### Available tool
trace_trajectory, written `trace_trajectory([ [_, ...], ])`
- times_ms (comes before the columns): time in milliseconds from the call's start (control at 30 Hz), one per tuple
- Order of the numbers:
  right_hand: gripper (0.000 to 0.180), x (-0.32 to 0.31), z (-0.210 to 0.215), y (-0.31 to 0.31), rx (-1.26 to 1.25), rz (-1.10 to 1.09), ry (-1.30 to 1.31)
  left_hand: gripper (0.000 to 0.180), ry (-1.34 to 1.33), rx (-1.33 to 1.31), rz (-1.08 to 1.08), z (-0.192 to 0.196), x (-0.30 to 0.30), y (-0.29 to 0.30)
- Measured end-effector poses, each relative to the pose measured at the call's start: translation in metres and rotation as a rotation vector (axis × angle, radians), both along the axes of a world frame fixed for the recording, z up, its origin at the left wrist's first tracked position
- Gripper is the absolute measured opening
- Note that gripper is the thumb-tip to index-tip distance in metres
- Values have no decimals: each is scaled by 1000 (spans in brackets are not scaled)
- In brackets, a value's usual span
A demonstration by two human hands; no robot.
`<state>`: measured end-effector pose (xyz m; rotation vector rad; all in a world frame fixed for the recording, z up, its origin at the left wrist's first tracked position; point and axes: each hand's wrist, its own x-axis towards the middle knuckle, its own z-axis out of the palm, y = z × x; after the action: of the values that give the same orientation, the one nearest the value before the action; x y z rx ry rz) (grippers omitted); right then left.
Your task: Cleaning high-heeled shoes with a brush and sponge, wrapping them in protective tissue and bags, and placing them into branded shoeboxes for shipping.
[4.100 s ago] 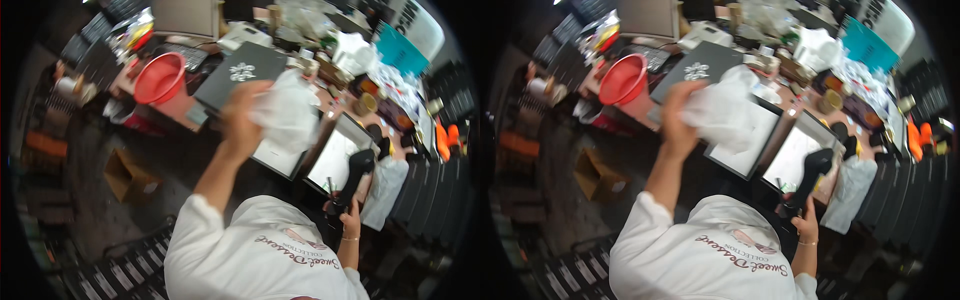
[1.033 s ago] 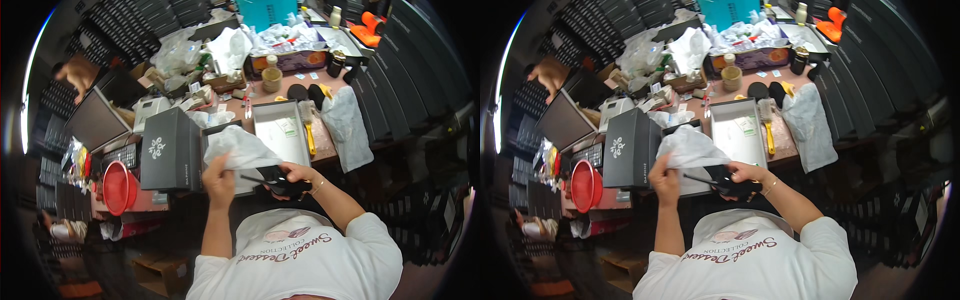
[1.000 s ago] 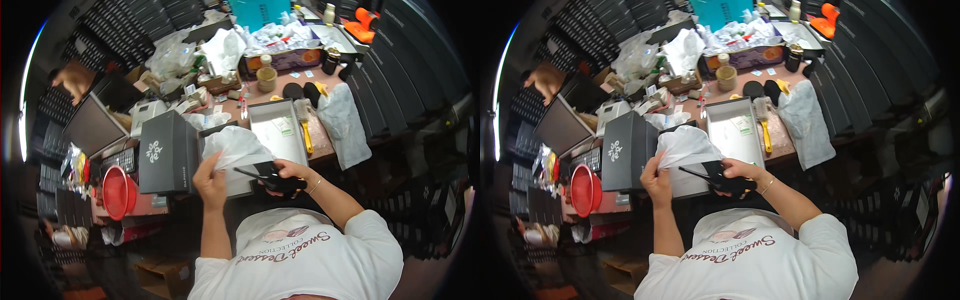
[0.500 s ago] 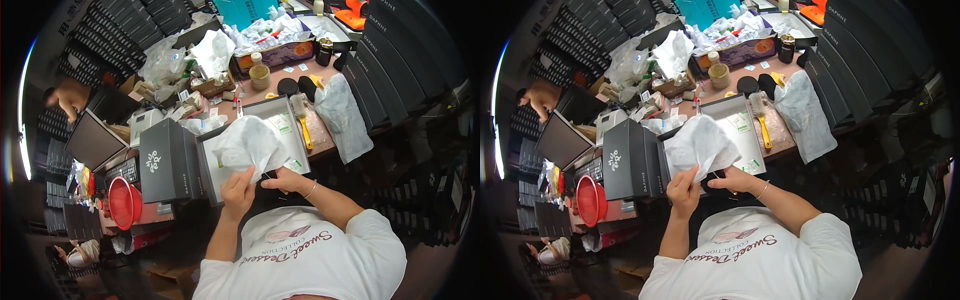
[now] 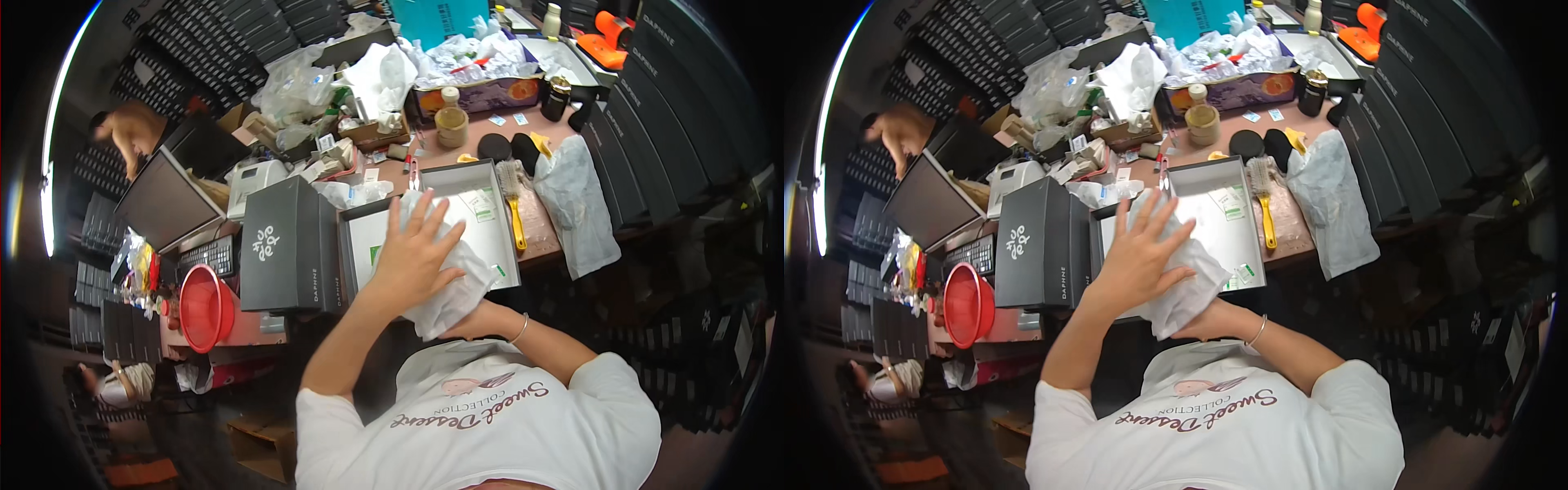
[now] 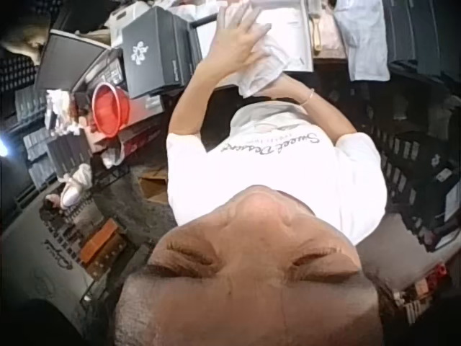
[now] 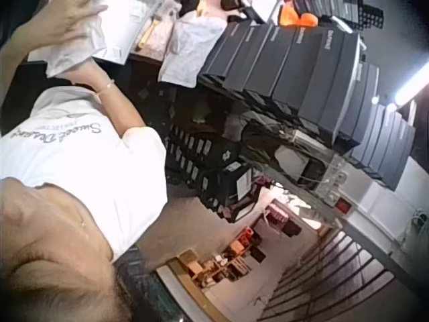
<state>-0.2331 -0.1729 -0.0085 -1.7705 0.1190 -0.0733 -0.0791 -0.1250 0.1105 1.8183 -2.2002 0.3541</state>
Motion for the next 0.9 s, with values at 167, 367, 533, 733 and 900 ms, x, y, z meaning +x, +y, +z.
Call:
trace_trajectory([
  [167,61,-9,-10,9,-94,4,-185,15,-30,248,-275,-46,7,-8],
  [367,67,-21,-25,9,-483,-97,-86,25,244,296,-391,-80,-75,7],
  [533,66,-41,-60,-15,-331,-282,-112,80,744,-379,196,-52,-30,46],
  [733,42,-27,-24,-23,-12,-430,115,43,1824,147,445,-132,-31,70],
  [900,31,-16,-34,-35,344,-500,-180,35,1213,-11,395,-117,-30,67],
])
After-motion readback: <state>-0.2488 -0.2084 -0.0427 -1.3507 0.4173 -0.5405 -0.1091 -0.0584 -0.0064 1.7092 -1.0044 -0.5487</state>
